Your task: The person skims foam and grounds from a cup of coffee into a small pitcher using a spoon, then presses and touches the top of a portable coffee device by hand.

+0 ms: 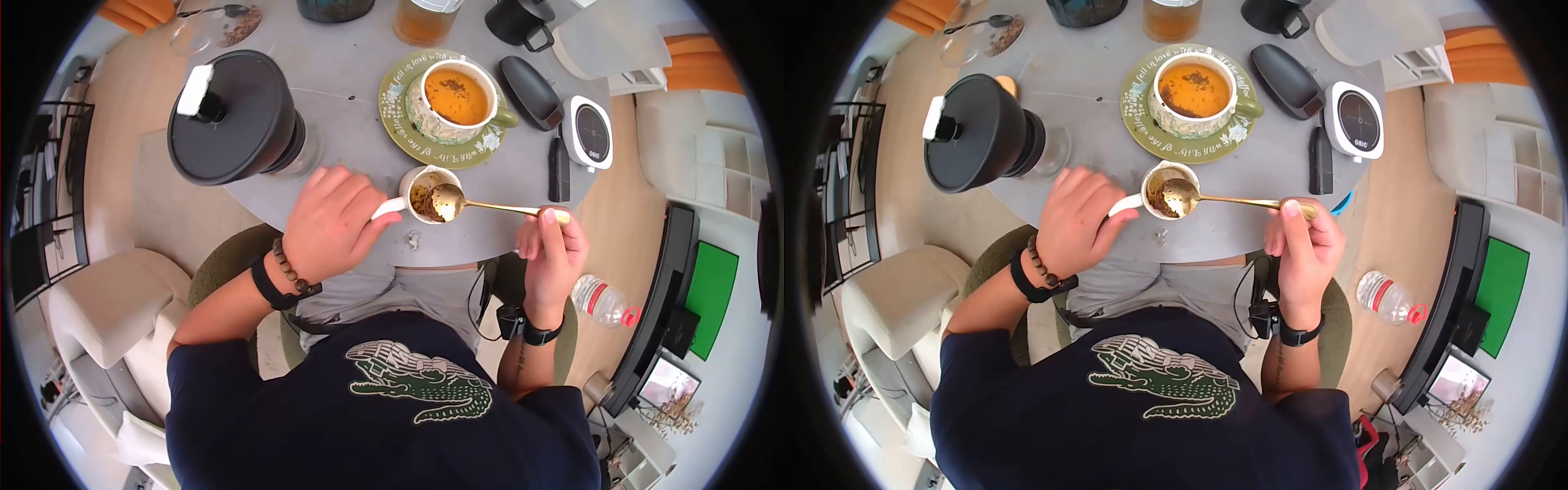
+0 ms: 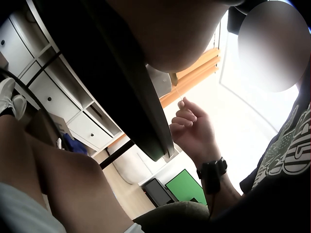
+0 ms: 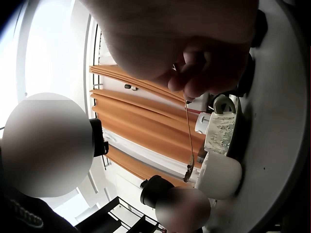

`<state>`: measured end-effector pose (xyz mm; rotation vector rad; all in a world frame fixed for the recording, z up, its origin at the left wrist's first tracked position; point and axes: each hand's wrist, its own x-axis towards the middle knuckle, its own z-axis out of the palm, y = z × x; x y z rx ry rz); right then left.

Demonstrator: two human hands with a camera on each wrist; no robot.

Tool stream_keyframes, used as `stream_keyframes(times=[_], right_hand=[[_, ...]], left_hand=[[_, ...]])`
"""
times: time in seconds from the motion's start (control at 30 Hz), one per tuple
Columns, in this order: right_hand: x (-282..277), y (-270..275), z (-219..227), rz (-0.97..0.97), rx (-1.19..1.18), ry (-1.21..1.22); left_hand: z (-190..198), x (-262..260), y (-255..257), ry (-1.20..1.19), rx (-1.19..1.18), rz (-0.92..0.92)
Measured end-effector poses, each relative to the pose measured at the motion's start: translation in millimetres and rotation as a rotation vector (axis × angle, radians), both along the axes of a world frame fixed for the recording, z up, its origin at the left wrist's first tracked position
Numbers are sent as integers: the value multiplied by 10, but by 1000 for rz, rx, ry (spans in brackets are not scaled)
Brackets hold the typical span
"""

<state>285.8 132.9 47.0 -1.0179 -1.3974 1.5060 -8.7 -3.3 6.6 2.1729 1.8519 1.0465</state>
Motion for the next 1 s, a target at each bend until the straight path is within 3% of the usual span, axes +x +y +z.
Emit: stream_keyframes(times=[0.3, 0.4, 0.6, 0.73, 1.0], right_hand=[[-79, -63, 202, -41, 133, -194], [-133, -64, 280, 14, 406, -510], [-289, -6, 388, 89, 599, -572], [-337, 19, 357, 109, 530, -539], [-426, 75, 369, 163, 693, -573]], left_hand=[[26, -10, 19, -52, -43, -9], [32, -22, 32, -48, -54, -13], [17, -21, 47, -55, -63, -6], [0, -26, 43, -59, -72, 0], [8, -29, 29, -77, -120, -11]])
